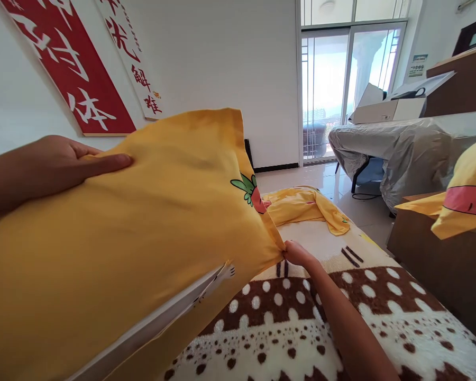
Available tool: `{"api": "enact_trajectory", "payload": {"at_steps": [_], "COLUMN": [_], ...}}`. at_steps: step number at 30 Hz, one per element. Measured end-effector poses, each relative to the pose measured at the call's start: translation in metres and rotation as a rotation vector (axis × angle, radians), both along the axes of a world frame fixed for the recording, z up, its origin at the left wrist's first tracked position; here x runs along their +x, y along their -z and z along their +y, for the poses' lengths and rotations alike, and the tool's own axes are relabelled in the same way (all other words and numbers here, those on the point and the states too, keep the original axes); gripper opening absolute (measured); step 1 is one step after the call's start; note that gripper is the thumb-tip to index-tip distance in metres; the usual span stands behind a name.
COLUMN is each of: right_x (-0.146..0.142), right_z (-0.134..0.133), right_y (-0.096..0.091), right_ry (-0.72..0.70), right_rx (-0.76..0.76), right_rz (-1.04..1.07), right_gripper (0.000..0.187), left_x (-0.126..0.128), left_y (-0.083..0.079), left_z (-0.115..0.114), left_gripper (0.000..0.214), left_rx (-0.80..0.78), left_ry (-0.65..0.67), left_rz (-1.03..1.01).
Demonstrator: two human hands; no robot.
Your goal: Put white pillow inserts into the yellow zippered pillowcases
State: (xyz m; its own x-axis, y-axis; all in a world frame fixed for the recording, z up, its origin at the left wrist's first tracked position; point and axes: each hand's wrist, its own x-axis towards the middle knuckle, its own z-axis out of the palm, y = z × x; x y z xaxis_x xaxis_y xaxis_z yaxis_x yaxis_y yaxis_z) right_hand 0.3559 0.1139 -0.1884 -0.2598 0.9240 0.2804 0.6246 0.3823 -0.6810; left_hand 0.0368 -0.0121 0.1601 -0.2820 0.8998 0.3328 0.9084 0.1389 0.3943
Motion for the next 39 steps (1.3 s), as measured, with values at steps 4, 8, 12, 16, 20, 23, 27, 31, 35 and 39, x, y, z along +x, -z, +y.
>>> {"api": "enact_trajectory", "payload": {"at_steps": [4, 8, 12, 16, 20, 23, 27, 31, 35, 39], "right_x": [-0.013, -0.057, -0.101, -0.109, -0.103, -0.102, -0.100, -0.096, -0.091, -0.090], "right_z": [-0.022, -0.091, -0.141, -0.129, -0.113, -0.110, -0.105, -0.101, -0.102, -0.104], "right_y": [-0.028, -0.067, -0.079, -0.067, -0.057, -0.055, -0.053, -0.053, -0.058, -0.061], "right_ry": [0.282, -0.039, -0.528, -0.451, -0.421, -0.433, -0.432, -0.421, -0.424, -0.432], "right_rx": [0.194, 0.756, 0.819, 0.711, 0.690, 0.678, 0.590, 0.543, 0.488, 0.463], "right_rz": [0.024, 0.009, -0.332, -0.469, -0.535, -0.556, -0.565, -0.587, -0.614, -0.631], "right_gripper": [0.037, 0.024, 0.035, 0.022, 0.011, 0.010, 0.011, 0.014, 0.011, 0.011], "left_x": [0.010, 0.021, 0.026, 0.020, 0.008, 0.005, 0.016, 0.033, 0.035, 0.030], "left_y": [0.014, 0.031, 0.050, 0.057, 0.060, 0.069, 0.100, 0.164, 0.232, 0.258], "left_z": [0.015, 0.036, 0.057, 0.068, 0.073, 0.070, 0.042, 0.010, 0.005, 0.005], "left_gripper": [0.059, 0.059, 0.057, 0.054, 0.053, 0.052, 0.046, 0.042, 0.032, 0.030], "left_rx": [-0.108, -0.089, -0.059, -0.068, -0.068, 0.064, 0.423, 0.400, 0.163, -0.041], "left_ry": [0.069, 0.185, 0.232, 0.238, 0.262, 0.271, 0.409, 0.844, 1.175, 1.158], "left_rz": [-0.021, 0.108, 0.211, 0.260, 0.321, 0.459, 0.858, 1.109, 1.095, 0.885]}}
